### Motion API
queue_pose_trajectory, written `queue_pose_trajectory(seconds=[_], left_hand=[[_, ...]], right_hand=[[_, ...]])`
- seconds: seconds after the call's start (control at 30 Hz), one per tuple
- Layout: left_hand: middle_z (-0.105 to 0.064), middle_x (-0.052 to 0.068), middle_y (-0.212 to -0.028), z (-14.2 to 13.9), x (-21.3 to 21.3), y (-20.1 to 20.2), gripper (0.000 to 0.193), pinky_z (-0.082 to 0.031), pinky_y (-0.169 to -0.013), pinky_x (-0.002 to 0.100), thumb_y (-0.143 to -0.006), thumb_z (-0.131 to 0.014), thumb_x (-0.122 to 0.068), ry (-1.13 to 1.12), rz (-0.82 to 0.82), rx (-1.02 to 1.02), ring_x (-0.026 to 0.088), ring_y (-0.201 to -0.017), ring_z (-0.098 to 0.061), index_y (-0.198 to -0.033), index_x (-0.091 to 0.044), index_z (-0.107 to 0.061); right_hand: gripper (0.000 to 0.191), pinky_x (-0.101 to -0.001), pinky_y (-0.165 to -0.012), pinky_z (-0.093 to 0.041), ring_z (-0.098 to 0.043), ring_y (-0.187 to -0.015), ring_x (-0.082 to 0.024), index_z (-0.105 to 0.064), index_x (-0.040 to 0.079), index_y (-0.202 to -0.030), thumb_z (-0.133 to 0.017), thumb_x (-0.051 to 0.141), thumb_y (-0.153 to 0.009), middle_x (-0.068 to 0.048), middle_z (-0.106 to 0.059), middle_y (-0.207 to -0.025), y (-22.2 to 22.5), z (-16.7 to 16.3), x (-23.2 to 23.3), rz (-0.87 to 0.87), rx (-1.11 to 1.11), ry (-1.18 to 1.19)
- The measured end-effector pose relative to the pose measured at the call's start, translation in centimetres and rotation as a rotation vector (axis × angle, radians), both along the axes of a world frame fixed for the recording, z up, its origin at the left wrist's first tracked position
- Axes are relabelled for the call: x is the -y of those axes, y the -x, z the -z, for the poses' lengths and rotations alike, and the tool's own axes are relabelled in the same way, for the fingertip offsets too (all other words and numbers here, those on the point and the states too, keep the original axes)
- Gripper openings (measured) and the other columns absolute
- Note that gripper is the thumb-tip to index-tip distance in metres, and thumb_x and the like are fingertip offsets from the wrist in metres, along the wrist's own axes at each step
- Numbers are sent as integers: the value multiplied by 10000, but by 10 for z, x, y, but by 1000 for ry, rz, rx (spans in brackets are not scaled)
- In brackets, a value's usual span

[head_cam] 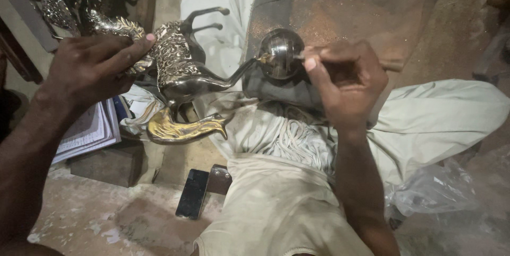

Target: The person holds an ornate brass animal figurine in one hand and rubs a small rod-shaped burnisher against its polished metal ball and body with the other hand, rotating the figurine to work different surfaces while it rests on a sand-filled cushion on their lap.

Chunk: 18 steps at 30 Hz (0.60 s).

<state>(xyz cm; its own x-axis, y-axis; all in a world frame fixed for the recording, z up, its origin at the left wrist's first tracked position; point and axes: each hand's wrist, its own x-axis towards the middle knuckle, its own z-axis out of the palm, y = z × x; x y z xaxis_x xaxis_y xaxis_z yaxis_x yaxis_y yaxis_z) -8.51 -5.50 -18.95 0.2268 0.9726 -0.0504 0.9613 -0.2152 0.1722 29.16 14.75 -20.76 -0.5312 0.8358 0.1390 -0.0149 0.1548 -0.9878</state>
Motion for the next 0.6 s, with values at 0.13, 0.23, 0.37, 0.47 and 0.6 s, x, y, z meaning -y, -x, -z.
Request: queue_pose_trajectory(seconds=[0.13,0.23,0.37,0.47,0.6], left_hand=[[-754,112,-923,4,2,-1,820,-596,-565,344,-730,-847,-69,-25,33,26,214,-706,-698,-1489,-145,-548],[-760,107,-923,8,4,-2,786,-588,-558,338,-825,-864,-116,71,7,9,207,-694,-694,-1535,-175,-531],[-756,97,-881,9,5,-1,754,-585,-557,344,-850,-855,-148,121,-36,90,210,-659,-689,-1533,-205,-542],[-754,88,-846,7,7,0,739,-581,-557,358,-842,-848,-171,206,-85,112,217,-639,-690,-1523,-228,-566],[-784,122,-955,7,7,0,655,-585,-484,325,-825,-834,-197,295,-150,173,207,-609,-706,-1443,-241,-623]], right_hand=[[163,-260,-873,-658,-766,-1005,-170,-578,13,-1072,-720,-48,-1022,-146,-724,-1025,2,1,-2,2,-38,26],[145,-229,-716,-633,-745,-842,-154,-604,1,-1072,-725,-68,-1030,-153,-726,-953,4,6,-9,2,5,-32],[159,-226,-754,-612,-736,-896,-175,-598,9,-1082,-720,-74,-1024,-174,-729,-995,-2,6,-3,-3,1,-19],[158,-255,-831,-668,-781,-990,-202,-596,12,-1116,-710,-81,-1059,-172,-735,-1056,-2,9,-3,-38,-103,-28],[162,-263,-863,-662,-771,-982,-195,-585,-8,-1105,-721,-92,-1077,-174,-724,-1032,-2,10,-2,-12,-45,19]])
